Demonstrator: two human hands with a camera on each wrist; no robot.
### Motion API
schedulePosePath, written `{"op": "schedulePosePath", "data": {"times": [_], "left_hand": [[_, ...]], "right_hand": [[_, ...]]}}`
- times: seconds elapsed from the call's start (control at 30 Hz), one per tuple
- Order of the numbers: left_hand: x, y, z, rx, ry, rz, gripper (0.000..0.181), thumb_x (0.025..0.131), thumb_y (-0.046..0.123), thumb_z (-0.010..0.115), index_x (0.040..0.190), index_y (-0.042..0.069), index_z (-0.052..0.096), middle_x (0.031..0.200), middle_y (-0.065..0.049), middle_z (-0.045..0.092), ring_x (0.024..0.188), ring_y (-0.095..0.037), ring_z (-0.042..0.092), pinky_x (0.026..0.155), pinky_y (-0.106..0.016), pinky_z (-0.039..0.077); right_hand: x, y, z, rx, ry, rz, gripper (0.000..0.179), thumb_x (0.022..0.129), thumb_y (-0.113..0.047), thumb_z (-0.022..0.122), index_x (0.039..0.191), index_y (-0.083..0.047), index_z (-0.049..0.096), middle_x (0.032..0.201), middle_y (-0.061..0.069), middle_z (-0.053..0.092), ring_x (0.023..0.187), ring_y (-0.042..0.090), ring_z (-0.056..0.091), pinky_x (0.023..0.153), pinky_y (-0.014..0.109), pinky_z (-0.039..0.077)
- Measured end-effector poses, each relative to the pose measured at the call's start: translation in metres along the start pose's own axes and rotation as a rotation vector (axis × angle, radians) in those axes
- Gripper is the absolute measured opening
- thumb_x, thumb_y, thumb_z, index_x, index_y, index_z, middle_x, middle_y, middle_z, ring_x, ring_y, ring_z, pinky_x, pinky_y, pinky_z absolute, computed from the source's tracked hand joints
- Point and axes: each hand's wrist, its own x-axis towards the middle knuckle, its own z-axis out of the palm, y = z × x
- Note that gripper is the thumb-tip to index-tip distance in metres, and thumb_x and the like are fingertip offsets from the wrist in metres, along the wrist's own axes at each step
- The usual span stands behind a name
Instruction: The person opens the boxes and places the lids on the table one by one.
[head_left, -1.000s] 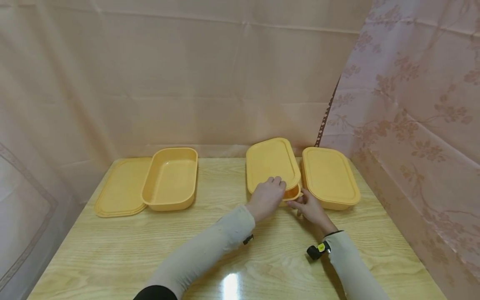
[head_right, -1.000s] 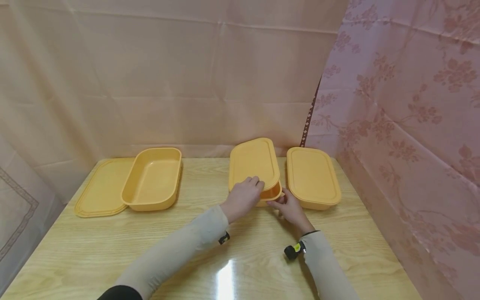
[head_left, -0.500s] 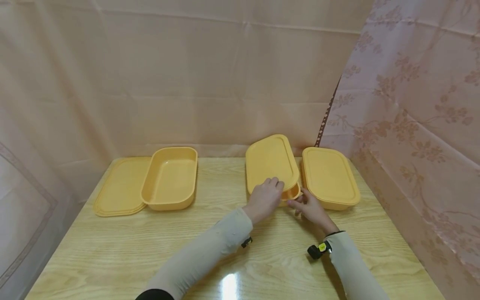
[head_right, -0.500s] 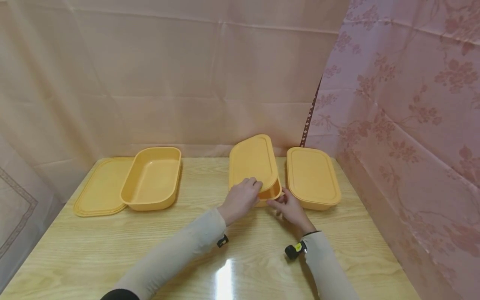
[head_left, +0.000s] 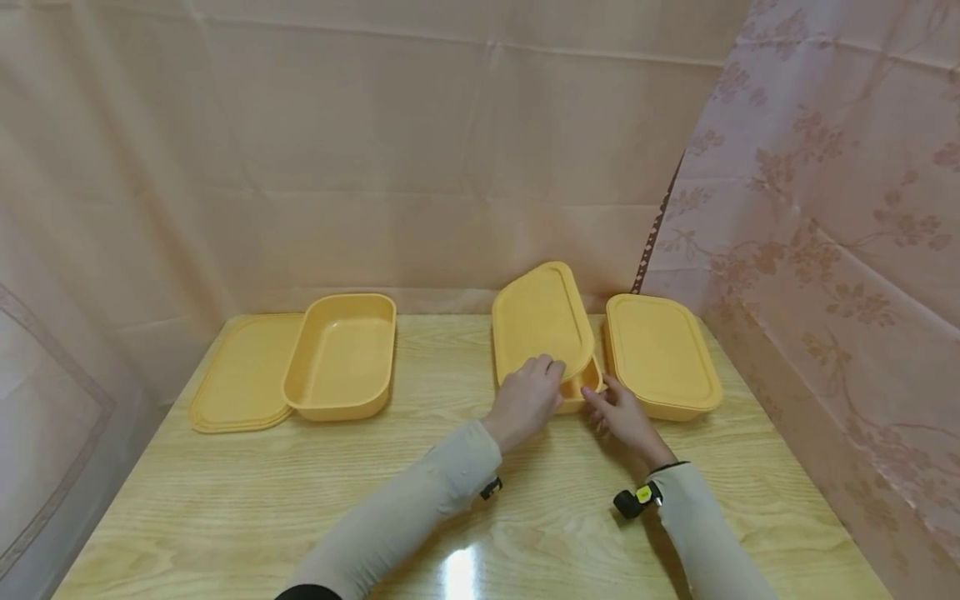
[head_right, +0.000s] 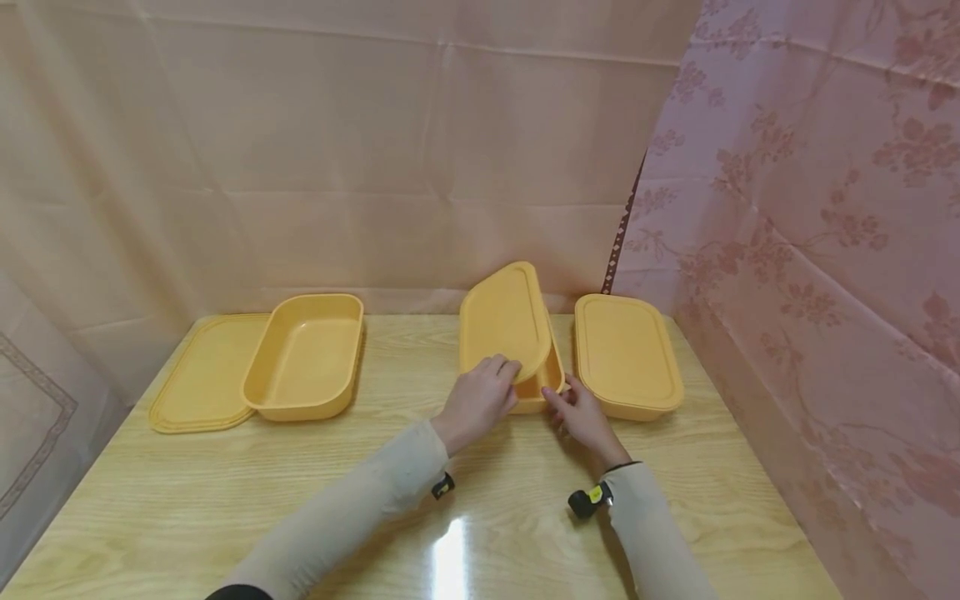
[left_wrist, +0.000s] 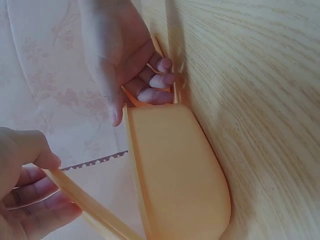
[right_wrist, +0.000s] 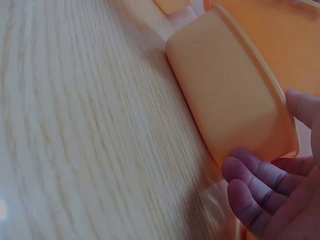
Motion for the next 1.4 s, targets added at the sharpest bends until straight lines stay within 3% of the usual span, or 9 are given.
{"op": "schedulePosePath", "data": {"times": [0.1, 0.33, 0.53, 0.73, 1.23, 1.4], "left_hand": [[-0.001, -0.001, -0.002, -0.043, 0.014, -0.017, 0.026, 0.084, 0.018, 0.07, 0.108, 0.007, 0.067, 0.093, -0.002, 0.067, 0.077, -0.012, 0.064, 0.056, -0.02, 0.054], [-0.003, -0.004, 0.0, -0.135, 0.055, -0.073, 0.027, 0.082, 0.014, 0.069, 0.108, 0.006, 0.068, 0.093, -0.003, 0.068, 0.078, -0.013, 0.064, 0.062, -0.021, 0.055], [-0.008, -0.006, 0.003, -0.167, 0.153, -0.089, 0.028, 0.077, 0.011, 0.071, 0.105, 0.005, 0.068, 0.089, -0.003, 0.067, 0.074, -0.014, 0.063, 0.063, -0.022, 0.054], [-0.011, -0.007, 0.002, -0.239, 0.167, -0.123, 0.028, 0.078, 0.01, 0.071, 0.105, 0.003, 0.067, 0.091, -0.004, 0.067, 0.075, -0.013, 0.063, 0.064, -0.02, 0.054], [-0.019, -0.014, 0.007, -0.36, 0.289, -0.195, 0.028, 0.075, 0.007, 0.071, 0.102, 0.003, 0.066, 0.09, -0.006, 0.067, 0.078, -0.016, 0.064, 0.068, -0.025, 0.055], [-0.02, -0.014, 0.006, -0.376, 0.327, -0.217, 0.028, 0.073, 0.005, 0.071, 0.1, 0.002, 0.066, 0.089, -0.007, 0.068, 0.075, -0.017, 0.064, 0.066, -0.026, 0.055]], "right_hand": [[0.0, -0.001, 0.0, -0.004, 0.002, 0.01, 0.074, 0.099, -0.038, 0.055, 0.149, 0.005, 0.023, 0.089, 0.013, 0.062, 0.062, 0.013, 0.054, 0.049, 0.026, 0.048], [0.001, 0.0, 0.003, 0.005, 0.028, 0.032, 0.053, 0.099, -0.038, 0.054, 0.133, 0.001, 0.043, 0.083, 0.009, 0.064, 0.059, 0.012, 0.053, 0.047, 0.025, 0.046], [0.001, 0.001, 0.004, 0.015, 0.031, 0.033, 0.058, 0.099, -0.039, 0.054, 0.136, 0.003, 0.038, 0.081, 0.006, 0.065, 0.059, 0.011, 0.053, 0.046, 0.024, 0.045], [0.0, 0.001, 0.006, 0.061, 0.025, 0.019, 0.051, 0.1, -0.035, 0.052, 0.129, 0.005, 0.039, 0.078, 0.005, 0.063, 0.058, 0.009, 0.052, 0.047, 0.023, 0.044], [-0.002, 0.001, 0.008, 0.035, 0.054, 0.035, 0.066, 0.101, -0.036, 0.052, 0.146, 0.005, 0.028, 0.082, 0.006, 0.064, 0.06, 0.009, 0.054, 0.049, 0.022, 0.045], [-0.002, 0.0, 0.008, 0.022, 0.062, 0.034, 0.062, 0.1, -0.037, 0.052, 0.142, 0.004, 0.033, 0.084, 0.008, 0.065, 0.061, 0.01, 0.055, 0.049, 0.023, 0.046]]}}
